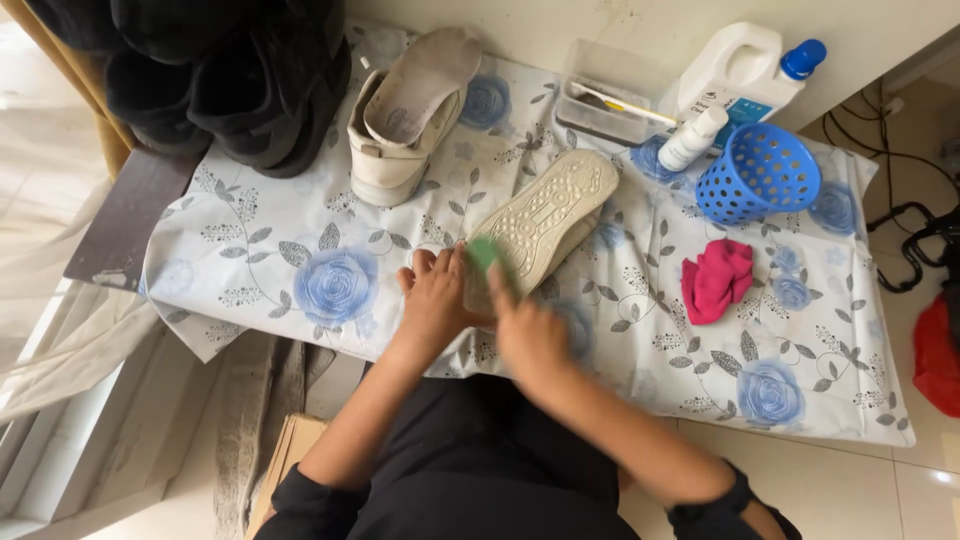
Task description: The person scrubs the sole of a white sneaker with a green brush, then uses a yellow brush to clean the sides and laces. They wipe the shoe with a pink cloth, flip it over to clean the upper, and place it next to the other shoe on the table.
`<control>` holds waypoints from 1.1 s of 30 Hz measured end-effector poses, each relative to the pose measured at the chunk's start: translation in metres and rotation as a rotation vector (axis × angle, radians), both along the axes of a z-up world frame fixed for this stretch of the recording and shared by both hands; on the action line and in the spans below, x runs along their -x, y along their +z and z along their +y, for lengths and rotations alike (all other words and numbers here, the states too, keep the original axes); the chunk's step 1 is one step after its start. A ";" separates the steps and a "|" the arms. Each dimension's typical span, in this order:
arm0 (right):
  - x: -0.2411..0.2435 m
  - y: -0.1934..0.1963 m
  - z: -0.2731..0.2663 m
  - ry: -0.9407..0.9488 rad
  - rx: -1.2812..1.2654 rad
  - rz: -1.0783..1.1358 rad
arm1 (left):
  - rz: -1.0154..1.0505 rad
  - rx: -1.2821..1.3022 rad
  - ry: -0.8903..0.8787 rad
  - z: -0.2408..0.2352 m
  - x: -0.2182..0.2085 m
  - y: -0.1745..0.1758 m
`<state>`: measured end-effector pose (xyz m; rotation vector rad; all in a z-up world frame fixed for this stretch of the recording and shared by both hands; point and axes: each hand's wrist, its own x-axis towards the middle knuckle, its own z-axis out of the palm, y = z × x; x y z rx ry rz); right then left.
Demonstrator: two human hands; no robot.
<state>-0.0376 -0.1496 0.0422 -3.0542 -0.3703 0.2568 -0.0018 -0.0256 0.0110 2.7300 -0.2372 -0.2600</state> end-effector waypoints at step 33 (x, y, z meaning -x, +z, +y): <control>-0.356 -0.019 -0.202 -0.277 -0.120 -0.409 | 0.066 -0.216 -0.067 -0.048 -0.040 0.039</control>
